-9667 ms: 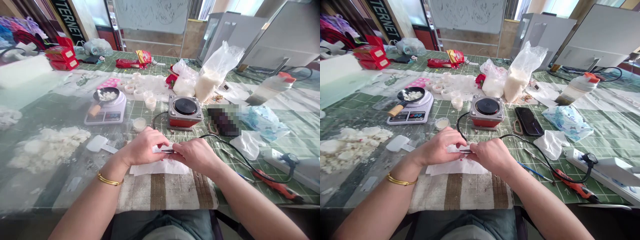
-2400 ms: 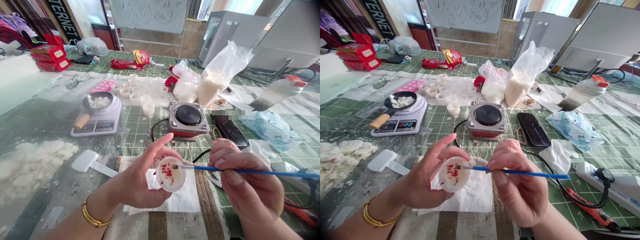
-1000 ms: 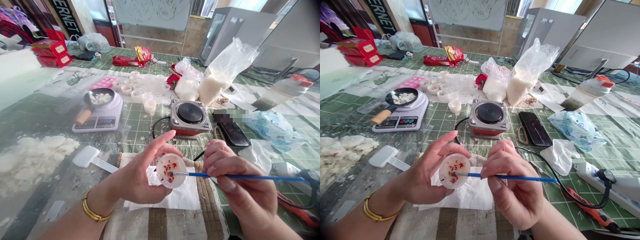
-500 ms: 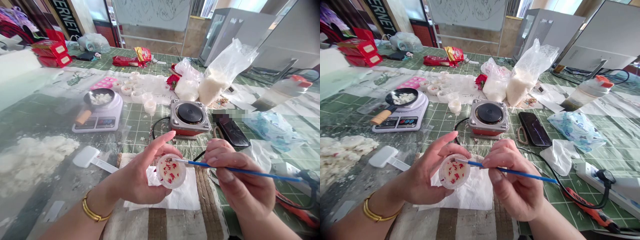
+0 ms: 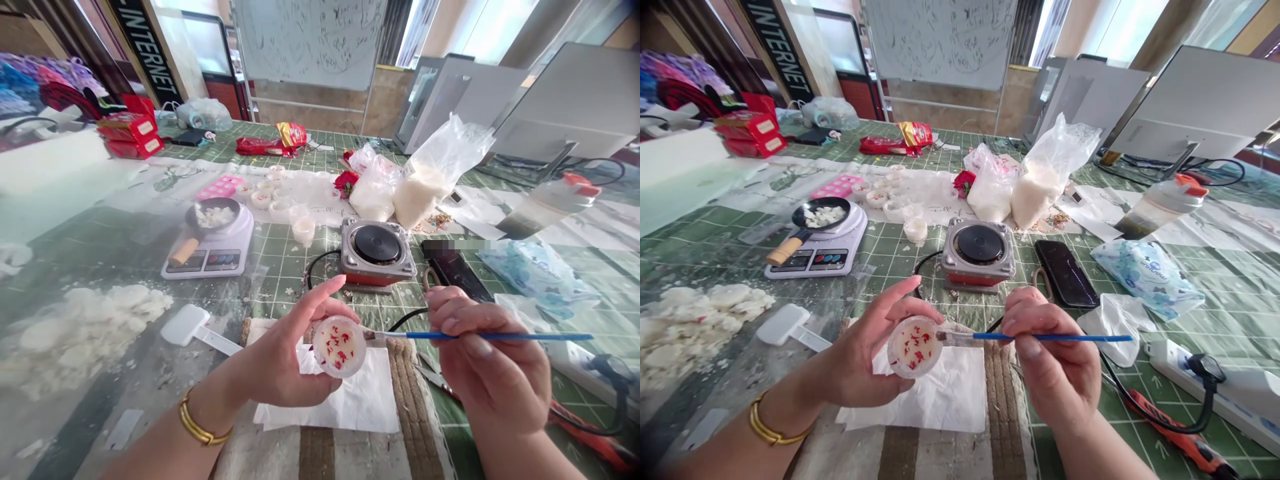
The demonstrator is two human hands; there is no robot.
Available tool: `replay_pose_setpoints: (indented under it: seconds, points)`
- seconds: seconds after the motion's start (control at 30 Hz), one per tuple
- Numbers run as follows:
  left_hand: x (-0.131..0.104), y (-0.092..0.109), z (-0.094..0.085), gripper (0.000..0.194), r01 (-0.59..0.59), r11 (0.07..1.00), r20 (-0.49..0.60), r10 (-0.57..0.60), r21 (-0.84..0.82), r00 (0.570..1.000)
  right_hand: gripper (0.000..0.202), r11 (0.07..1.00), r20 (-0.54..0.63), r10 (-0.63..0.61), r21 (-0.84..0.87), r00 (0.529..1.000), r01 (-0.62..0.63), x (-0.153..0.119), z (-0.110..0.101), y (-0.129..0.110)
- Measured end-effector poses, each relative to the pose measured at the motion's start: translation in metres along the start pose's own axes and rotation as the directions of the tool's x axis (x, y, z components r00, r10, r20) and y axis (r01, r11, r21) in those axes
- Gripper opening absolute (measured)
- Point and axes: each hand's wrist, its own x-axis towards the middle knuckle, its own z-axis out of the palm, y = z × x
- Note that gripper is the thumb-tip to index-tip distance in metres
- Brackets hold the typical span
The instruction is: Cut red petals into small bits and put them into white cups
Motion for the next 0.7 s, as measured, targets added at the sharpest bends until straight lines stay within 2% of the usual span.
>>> replay_pose_setpoints:
  seconds: [0.07,0.13,0.3,0.37,0.43,0.47,0.5,0.57,0.63,0.7]
  points:
    - [0.001,0.000,-0.002,0.098,-0.005,0.999,0.008,0.004,0.045,1.000,0.011,0.999,0.052,-0.003,0.048,0.999,0.001,0.002,-0.002,0.001]
    - [0.001,0.000,-0.003,0.097,-0.010,0.996,0.016,0.009,0.086,1.000,0.012,0.998,0.088,0.056,0.032,0.995,-0.059,0.004,-0.004,0.002]
    - [0.002,-0.003,-0.005,0.099,0.049,0.996,-0.007,-0.049,0.077,0.999,0.010,0.991,-0.135,0.083,0.117,0.987,-0.067,0.010,-0.007,0.007]
    - [0.002,-0.005,-0.005,0.099,0.062,0.997,-0.003,-0.062,0.055,0.998,0.010,0.981,-0.069,0.151,0.134,0.986,-0.140,0.010,-0.006,0.010]
    - [0.003,-0.007,-0.005,0.099,0.070,0.997,-0.005,-0.069,0.044,0.998,0.011,0.959,0.041,0.277,0.048,0.960,-0.279,0.010,-0.006,0.011]
    - [0.003,-0.008,-0.005,0.099,0.077,0.996,-0.017,-0.077,0.042,0.997,0.012,0.943,0.057,0.333,-0.021,0.941,-0.333,0.011,-0.007,0.011]
    - [0.003,-0.009,-0.006,0.099,0.087,0.995,-0.035,-0.085,0.039,0.996,0.012,0.928,0.033,0.366,-0.088,0.930,-0.362,0.011,-0.010,0.009]
    - [0.004,-0.009,-0.008,0.100,0.111,0.994,-0.085,-0.109,0.022,0.990,0.013,0.917,-0.096,0.337,-0.192,0.937,-0.349,0.012,-0.021,0.001]
    - [0.005,-0.009,-0.012,0.099,0.140,0.990,-0.154,-0.136,0.012,0.979,0.015,0.895,-0.214,0.279,-0.296,0.936,-0.334,0.012,-0.039,-0.011]
    - [0.007,-0.009,-0.017,0.097,0.173,0.984,-0.255,-0.157,0.042,0.954,0.018,0.831,-0.254,0.275,-0.423,0.927,-0.362,0.010,-0.061,-0.022]
